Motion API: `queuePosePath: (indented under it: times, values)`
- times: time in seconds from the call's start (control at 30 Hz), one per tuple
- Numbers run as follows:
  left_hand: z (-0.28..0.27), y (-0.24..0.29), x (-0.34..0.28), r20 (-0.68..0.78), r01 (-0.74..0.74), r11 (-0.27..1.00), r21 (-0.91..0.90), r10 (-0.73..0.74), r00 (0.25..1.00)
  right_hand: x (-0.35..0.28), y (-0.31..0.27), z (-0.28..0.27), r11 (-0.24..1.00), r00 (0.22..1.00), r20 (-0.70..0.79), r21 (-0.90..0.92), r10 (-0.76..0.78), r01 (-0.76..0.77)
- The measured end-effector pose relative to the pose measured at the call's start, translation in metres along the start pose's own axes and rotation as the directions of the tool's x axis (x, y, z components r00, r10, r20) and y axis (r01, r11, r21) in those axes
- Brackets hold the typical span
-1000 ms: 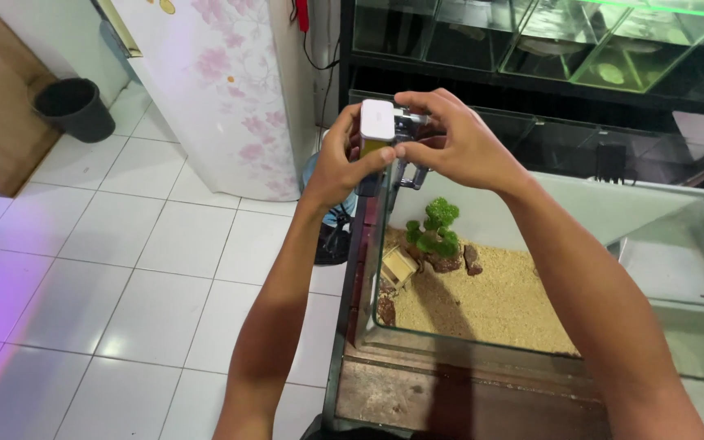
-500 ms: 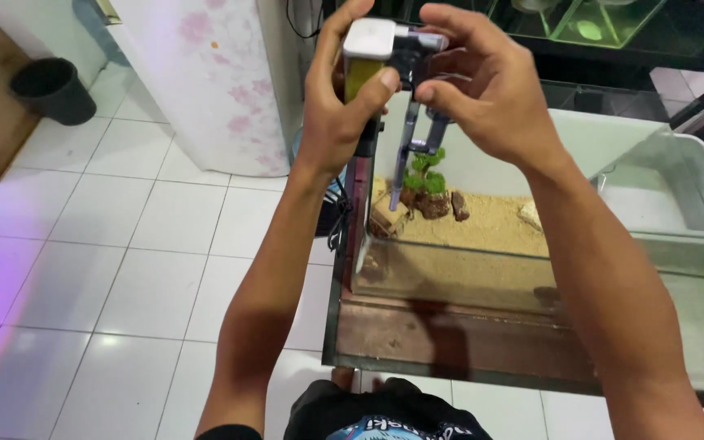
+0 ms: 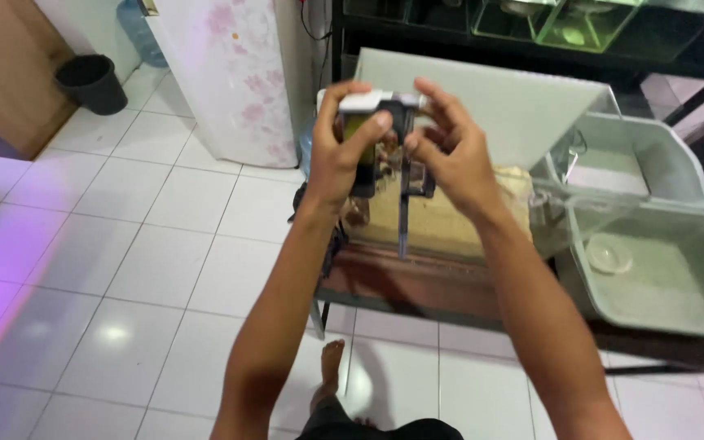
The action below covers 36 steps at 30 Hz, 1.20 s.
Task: Removing a LED light bar from the top of a glass aquarium and then inspecting or adjusting a small electronic controller attached to the power cable.
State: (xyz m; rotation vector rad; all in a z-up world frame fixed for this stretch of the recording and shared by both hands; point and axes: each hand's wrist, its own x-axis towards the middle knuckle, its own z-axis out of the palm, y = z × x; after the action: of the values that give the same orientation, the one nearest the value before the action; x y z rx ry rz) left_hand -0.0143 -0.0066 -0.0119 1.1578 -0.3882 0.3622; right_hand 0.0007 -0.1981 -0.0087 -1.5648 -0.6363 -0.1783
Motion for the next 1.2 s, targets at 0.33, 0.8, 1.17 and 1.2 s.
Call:
queuePosePath:
  times: [0.33, 0.8, 1.17, 1.2]
  values:
    - [0.029, -0.045, -0.146, -0.182, 0.413, 0.895, -0.169, -0.441, 0.879, -0.162, 0.052, 0.003, 0.944, 0.920, -0.226, 0.165, 0.319, -0.287]
    - [-0.008, -0.140, -0.210, -0.256, 0.493, 0.751, -0.439, -0.631, 0.732, -0.258, 0.093, 0.027, 0.812, 0.845, -0.180, 0.434, 0.504, -0.391]
    - [-0.007, -0.198, -0.199, -0.124, 0.590, 0.711, -0.383, -0.673, 0.729, -0.219, 0.131, -0.026, 0.773, 0.725, -0.267, 0.189, 0.634, -0.606]
    - [-0.012, -0.208, -0.199, -0.102, 0.612, 0.709, -0.350, -0.678, 0.728, -0.216, 0.138, -0.035, 0.763, 0.721, -0.254, 0.154, 0.644, -0.628]
